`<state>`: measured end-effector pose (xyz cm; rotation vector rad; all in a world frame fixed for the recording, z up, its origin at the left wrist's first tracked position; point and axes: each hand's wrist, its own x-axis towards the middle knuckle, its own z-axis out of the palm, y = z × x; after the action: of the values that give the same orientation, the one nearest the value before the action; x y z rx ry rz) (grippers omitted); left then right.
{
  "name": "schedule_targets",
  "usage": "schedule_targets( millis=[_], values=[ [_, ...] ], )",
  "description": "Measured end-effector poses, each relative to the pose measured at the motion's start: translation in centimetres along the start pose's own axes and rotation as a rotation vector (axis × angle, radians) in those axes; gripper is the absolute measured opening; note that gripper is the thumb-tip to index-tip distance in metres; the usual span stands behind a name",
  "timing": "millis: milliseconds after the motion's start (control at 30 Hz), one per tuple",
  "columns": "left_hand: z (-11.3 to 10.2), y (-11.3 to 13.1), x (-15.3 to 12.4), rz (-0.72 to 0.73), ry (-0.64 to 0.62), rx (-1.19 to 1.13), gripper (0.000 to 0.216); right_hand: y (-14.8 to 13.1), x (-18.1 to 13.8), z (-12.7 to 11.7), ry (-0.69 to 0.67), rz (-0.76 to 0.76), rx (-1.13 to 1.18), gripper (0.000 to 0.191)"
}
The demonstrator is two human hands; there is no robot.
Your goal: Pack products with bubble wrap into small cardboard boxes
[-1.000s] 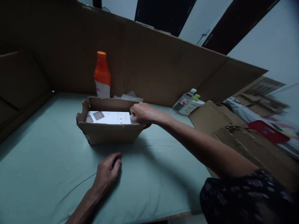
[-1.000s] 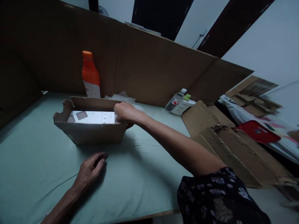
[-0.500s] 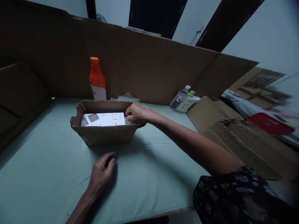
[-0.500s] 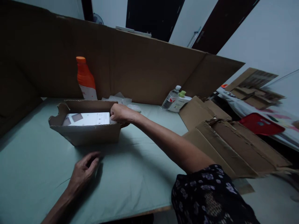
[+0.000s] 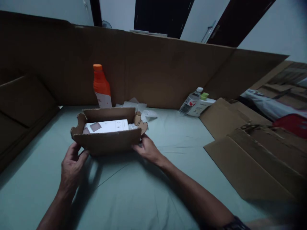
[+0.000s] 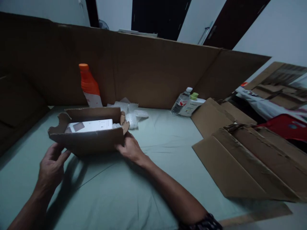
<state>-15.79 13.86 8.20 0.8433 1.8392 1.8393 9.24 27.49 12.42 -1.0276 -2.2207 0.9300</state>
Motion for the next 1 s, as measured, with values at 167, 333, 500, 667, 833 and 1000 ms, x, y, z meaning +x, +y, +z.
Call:
schedule_targets(
  millis=[167,333,500,667,833,1000],
  values=[
    [5.4,1.1,-0.3,0.038,-0.116,-0.069,0.053,0.1,-0.3,-2.4,0.159,0.057,-0.082,0.029],
    [6.0,2.4,-4.3,0.019,-0.255,-0.079,0.051,0.8,-5.4,-4.6,0.337,0.089,-0.067,0.023],
    [-1.9,1.9,-4.9,-0.113,0.049,0.082,0.057,-1.7,-6.1,2.1,0.161,-0.17,0.055,0.041],
    [-6.7,2.2,-4.2,-0.139,0.168,0.154,0.063,-3.3,-4.8,6.8,0.07,-0.249,0.161,0.046],
    [-7.3,1.5,-6.0,-0.131,0.198,0.087,0.062,-3.0,-4.0,7.4,0.048,-0.212,0.2,0.043],
    [-8.4,0.3,-6.5,-0.121,0.174,0.083,0.055,-2.9,-3.6,7.8,0.062,-0.181,0.149,0.044]
  ],
)
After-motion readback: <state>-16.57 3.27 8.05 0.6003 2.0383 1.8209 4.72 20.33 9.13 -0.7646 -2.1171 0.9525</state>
